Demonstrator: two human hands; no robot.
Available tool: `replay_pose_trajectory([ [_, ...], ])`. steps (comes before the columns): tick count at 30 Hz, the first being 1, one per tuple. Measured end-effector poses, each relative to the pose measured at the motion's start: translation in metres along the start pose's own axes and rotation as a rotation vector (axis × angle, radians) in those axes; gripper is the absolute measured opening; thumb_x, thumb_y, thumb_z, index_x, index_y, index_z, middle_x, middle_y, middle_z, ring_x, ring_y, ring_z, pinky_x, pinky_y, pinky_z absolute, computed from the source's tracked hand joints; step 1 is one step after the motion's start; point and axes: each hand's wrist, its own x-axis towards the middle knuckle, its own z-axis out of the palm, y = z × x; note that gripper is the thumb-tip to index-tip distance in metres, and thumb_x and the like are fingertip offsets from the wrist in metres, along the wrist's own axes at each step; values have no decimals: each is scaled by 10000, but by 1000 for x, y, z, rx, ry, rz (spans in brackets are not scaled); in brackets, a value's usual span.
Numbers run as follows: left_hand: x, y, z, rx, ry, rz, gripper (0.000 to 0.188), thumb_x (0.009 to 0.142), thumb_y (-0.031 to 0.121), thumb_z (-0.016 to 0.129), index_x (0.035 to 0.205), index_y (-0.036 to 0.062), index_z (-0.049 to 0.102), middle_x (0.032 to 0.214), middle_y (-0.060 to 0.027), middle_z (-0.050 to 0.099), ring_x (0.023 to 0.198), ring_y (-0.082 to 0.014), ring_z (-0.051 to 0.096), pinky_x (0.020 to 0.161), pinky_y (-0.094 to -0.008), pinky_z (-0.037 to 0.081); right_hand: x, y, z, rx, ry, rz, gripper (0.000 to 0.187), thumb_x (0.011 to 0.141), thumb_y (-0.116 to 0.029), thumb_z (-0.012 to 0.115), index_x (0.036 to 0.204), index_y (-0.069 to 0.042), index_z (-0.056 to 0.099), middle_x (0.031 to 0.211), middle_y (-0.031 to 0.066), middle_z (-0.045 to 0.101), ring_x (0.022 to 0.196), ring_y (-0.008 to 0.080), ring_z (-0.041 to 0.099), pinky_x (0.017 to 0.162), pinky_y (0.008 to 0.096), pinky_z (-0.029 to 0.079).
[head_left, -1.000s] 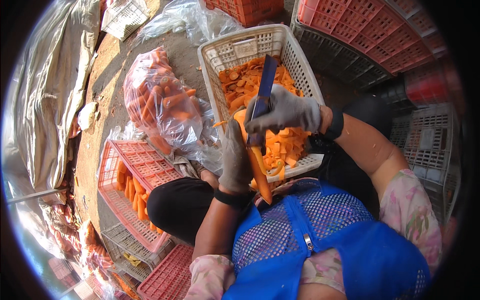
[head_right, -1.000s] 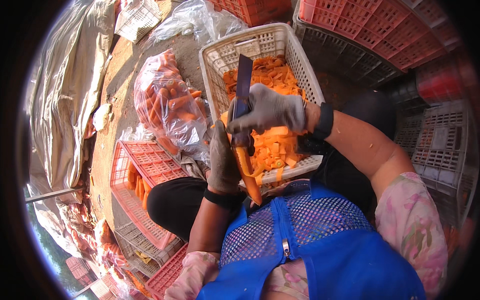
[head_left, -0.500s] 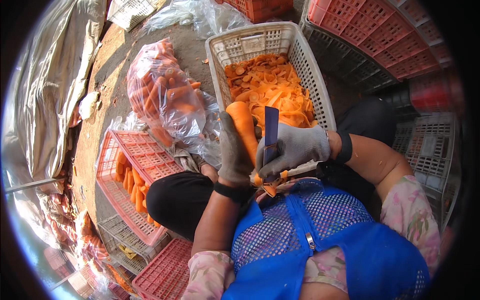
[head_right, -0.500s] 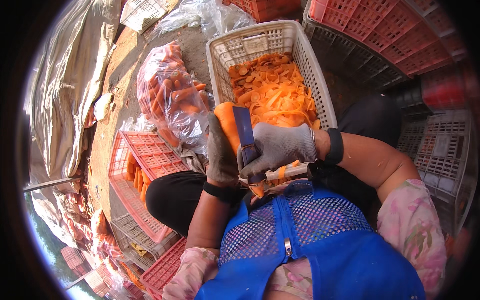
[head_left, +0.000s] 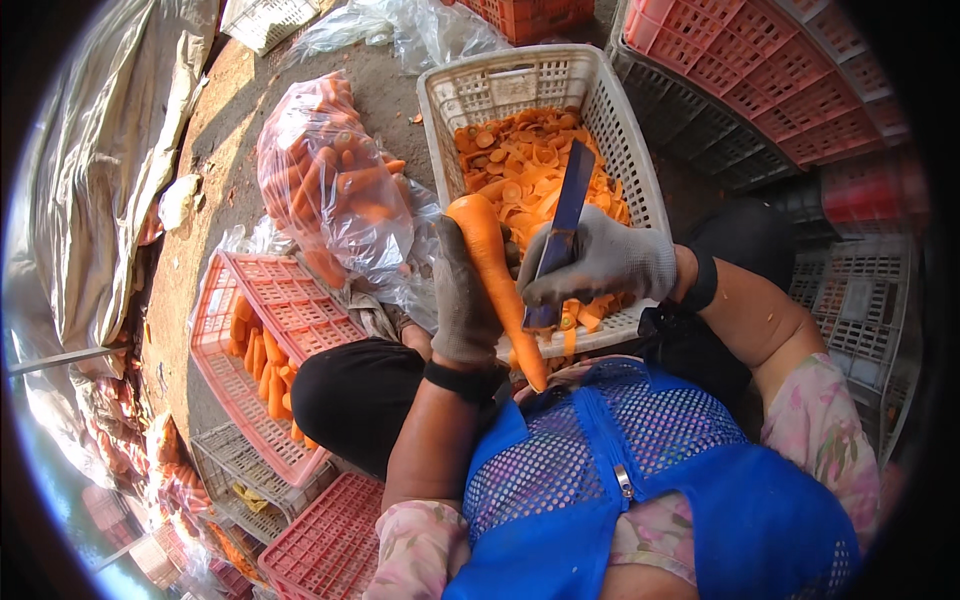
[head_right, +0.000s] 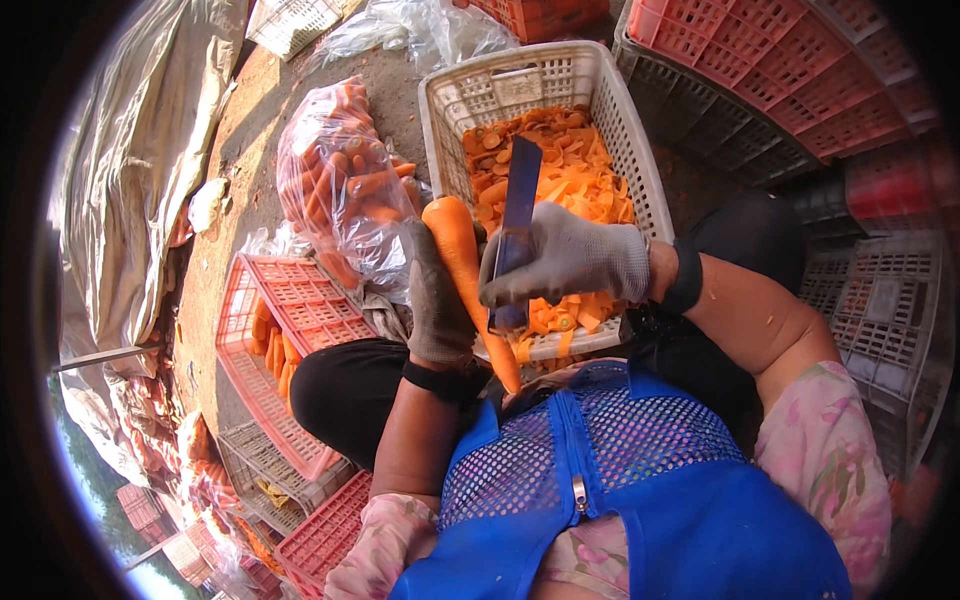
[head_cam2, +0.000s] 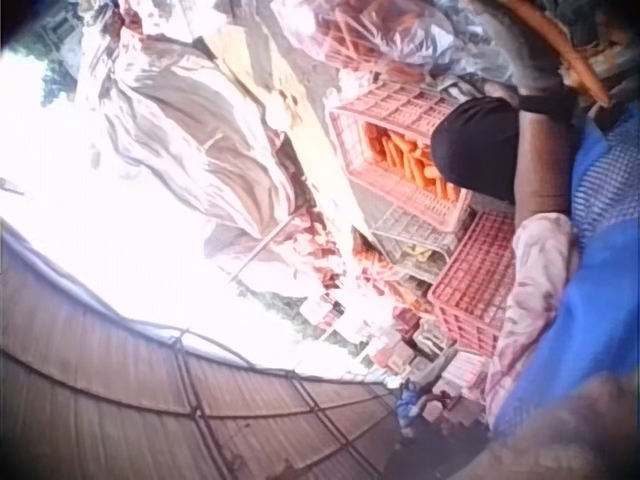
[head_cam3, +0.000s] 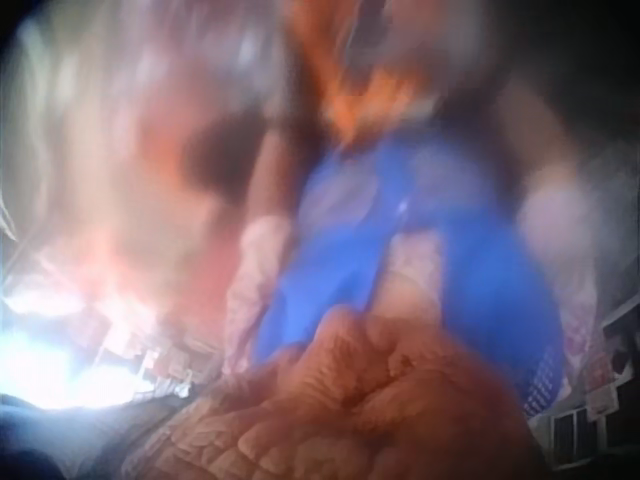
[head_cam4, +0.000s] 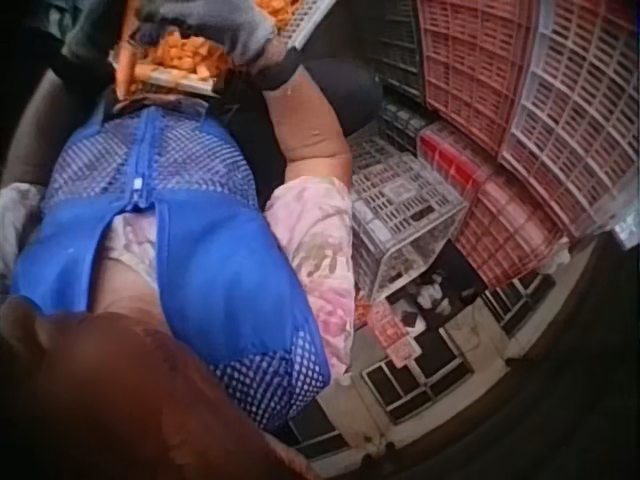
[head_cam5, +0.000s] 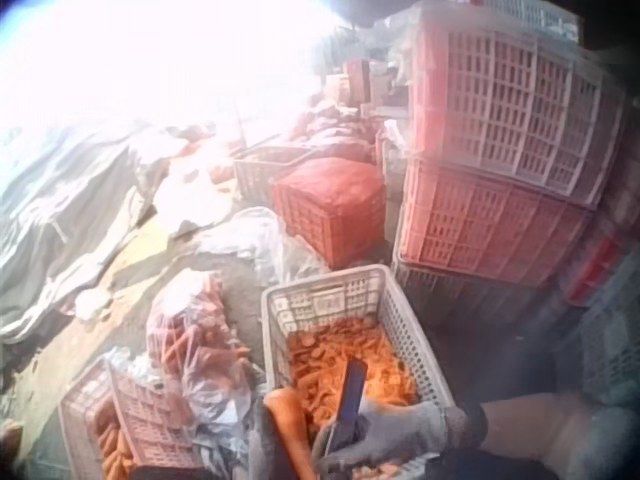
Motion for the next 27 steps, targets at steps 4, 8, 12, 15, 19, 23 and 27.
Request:
replay_pose_trajectory([
  [4,-4,-6,9,66,35,42,754,1054,771,536,1302,69,653,961,-54,707,752,-160,689,656,-302,588,1,19,7,-87,-256,67,215,917,-190,910,1030,-25,830,847,39,800,702,78,681,613,257,530],
  [8,-16,-18,10,37,-75,-88,770,1049,770,548,1339,66,660,963,-38,700,740,-139,661,624,-276,536,52,39,-74,-427,204,-136,230,945,-196,885,1080,-18,827,887,68,815,744,111,728,648,275,575],
  [12,-12,-10,5,-11,-147,-54,800,1043,781,547,1317,37,659,933,-49,677,777,-158,655,673,-286,550,64,49,-126,-701,580,-418,244,966,-186,867,1116,1,821,935,98,831,781,140,770,695,298,621],
  [15,-8,-3,0,-41,-79,-17,786,1060,774,516,1268,30,659,958,-65,689,828,-178,679,735,-317,581,38,24,-69,-222,463,-220,204,960,-73,846,1125,39,803,946,112,830,826,155,795,702,299,629],
  [19,-3,-5,0,-7,-41,62,736,1071,761,511,1293,70,639,962,-53,681,803,-166,676,697,-310,583,-8,-8,3,1,-154,188,192,931,-104,872,1081,5,824,910,69,822,799,101,746,692,260,577],
  [23,-15,-3,17,91,43,44,703,1108,724,466,1318,77,642,1044,-74,724,899,-195,723,781,-343,611,-2,12,2,-115,-276,40,220,926,-143,893,1057,16,817,903,78,828,790,106,749,716,281,594],
  [27,-3,-29,5,72,12,-3,682,1108,709,491,1325,83,652,978,-45,689,799,-164,666,684,-303,555,48,27,-71,-535,181,-247,203,963,-165,864,1053,11,817,895,78,827,742,125,736,683,287,591],
])
